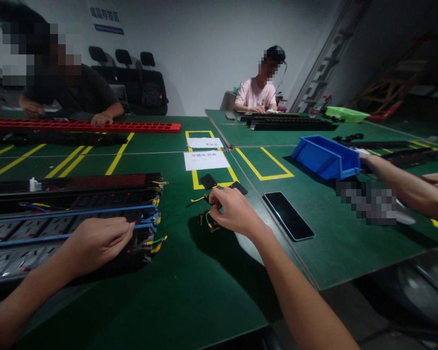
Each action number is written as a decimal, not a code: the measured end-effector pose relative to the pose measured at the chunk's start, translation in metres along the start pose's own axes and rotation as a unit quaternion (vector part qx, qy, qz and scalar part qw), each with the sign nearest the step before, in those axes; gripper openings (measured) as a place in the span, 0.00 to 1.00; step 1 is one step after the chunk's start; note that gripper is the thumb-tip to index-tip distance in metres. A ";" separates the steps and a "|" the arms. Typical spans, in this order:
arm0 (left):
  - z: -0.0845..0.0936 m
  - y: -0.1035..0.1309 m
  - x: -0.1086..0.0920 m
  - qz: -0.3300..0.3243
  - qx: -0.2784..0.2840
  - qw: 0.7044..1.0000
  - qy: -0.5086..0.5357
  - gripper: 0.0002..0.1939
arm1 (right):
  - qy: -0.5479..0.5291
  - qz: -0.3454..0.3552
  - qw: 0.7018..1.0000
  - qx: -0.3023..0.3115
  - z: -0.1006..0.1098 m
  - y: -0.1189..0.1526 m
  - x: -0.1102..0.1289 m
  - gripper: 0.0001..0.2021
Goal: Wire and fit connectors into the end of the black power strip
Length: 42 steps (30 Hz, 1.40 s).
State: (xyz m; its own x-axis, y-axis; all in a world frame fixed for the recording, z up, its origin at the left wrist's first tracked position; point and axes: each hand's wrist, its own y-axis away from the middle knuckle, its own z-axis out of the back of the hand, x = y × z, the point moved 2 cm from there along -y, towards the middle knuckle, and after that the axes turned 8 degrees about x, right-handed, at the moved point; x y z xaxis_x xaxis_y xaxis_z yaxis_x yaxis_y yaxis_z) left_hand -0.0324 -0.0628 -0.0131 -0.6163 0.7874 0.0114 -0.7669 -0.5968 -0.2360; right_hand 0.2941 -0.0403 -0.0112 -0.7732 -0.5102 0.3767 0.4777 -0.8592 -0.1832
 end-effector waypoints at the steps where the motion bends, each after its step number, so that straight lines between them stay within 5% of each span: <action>1: 0.000 0.000 0.000 0.003 0.007 1.000 -0.001 0.18 | 0.003 -0.002 1.000 0.002 0.000 0.000 0.000 0.06; 13: 0.000 0.001 -0.002 0.022 0.009 1.000 0.007 0.16 | 0.023 -0.024 0.991 0.131 -0.002 0.006 0.004 0.09; 42: -0.001 0.003 -0.009 0.058 0.028 0.998 0.006 0.13 | -0.100 -0.076 0.971 0.202 -0.024 0.013 -0.020 0.06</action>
State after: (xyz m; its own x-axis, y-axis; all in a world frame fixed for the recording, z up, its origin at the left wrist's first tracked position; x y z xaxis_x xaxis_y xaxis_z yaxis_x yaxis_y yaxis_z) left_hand -0.0289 -0.0712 -0.0150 -0.6993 0.7144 -0.0246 -0.6997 -0.6911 -0.1811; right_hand 0.3056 -0.0421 -0.0430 -0.7705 -0.3258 0.5479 0.5199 -0.8185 0.2444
